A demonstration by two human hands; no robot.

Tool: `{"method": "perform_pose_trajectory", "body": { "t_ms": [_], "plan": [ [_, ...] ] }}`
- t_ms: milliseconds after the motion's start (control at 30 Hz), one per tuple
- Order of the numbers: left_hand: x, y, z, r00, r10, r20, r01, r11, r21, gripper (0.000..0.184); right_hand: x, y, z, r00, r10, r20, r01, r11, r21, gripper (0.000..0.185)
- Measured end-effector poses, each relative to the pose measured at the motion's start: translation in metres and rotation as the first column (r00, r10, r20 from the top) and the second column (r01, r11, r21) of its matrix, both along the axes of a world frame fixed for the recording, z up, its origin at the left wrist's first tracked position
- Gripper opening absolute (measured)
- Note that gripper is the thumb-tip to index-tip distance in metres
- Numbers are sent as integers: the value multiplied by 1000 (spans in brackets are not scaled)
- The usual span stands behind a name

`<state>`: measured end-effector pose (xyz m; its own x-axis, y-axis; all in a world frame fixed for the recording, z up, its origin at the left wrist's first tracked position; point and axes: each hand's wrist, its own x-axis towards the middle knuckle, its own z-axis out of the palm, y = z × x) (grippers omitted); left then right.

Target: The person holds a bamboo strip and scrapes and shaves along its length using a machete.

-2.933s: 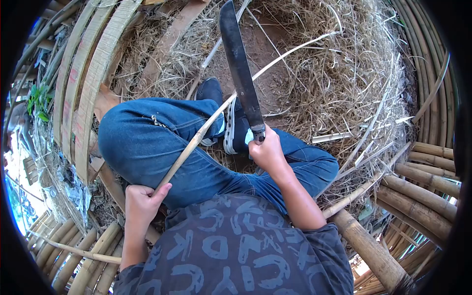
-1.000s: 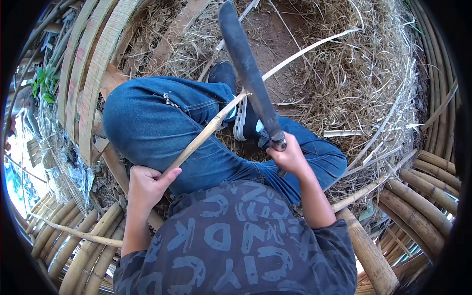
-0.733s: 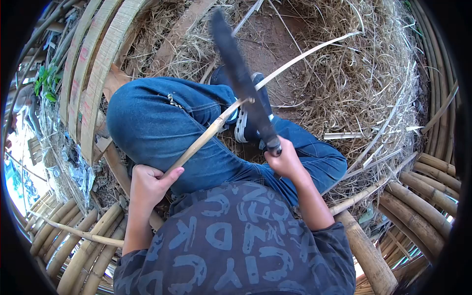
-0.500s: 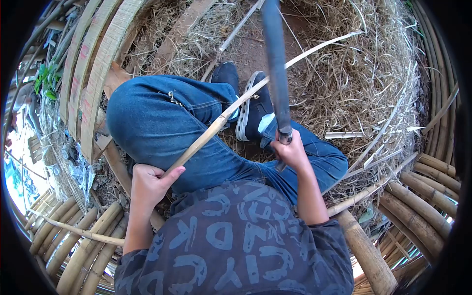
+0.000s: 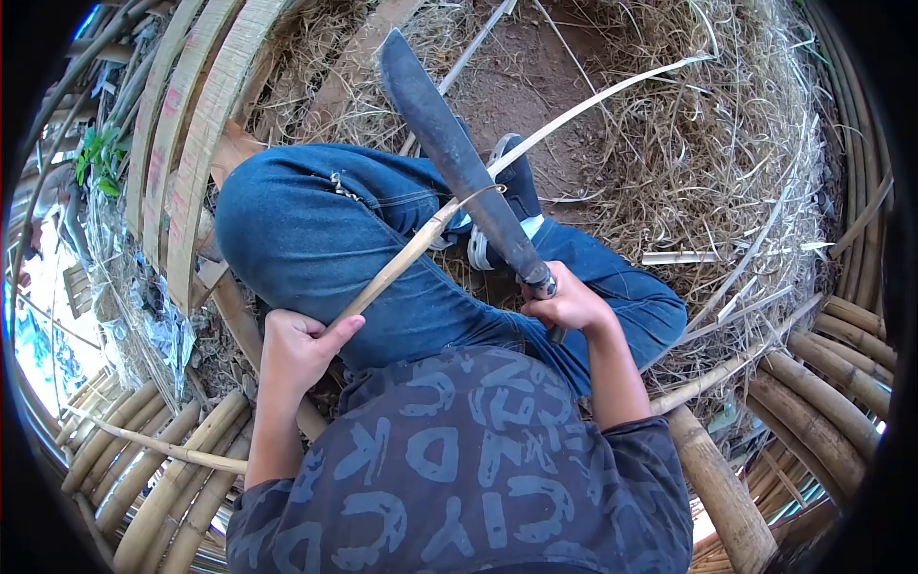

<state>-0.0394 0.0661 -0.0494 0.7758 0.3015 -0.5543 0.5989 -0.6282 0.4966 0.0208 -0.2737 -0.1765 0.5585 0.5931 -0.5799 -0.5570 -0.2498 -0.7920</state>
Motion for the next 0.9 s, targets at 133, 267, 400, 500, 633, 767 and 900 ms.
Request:
{"method": "perform_pose_trajectory", "body": {
  "t_ms": [133, 267, 400, 500, 633, 767, 900],
  "plan": [
    [2, 0, 3, 999, -29, -36, 30, 999, 22, 54, 7, -6, -3, 978, 52, -201, -42, 998, 53, 22],
    [4, -1, 5, 999, 5, -42, -6, 1000, -24, 53, 0, -1, -9, 928, 70, -365, 15, 974, 225, 26],
    [3, -2, 4, 1000, 16, -22, -17, 999, -48, 53, -5, 4, -13, 979, -45, -197, 78, 983, 164, 24],
    [3, -2, 5, 999, 15, -41, -16, 999, -41, 53, -12, 8, -18, 926, -333, -176, 349, 935, 65, 22],
    [1, 1, 0, 999, 9, -43, -10, 1000, -24, 54, -15, 1, 0, 969, -237, -65, 226, 964, -143, 16],
    [1, 4, 1, 999, 1, -43, -1, 1000, -14, 55, -29, -1, -1, 961, 9, 275, 17, 996, -91, 16],
    [3, -1, 5, 999, 33, -42, -35, 998, -47, 53, -20, -2, 6, 999, 20, 30, -18, 999, -47, 19]
  ]
}}
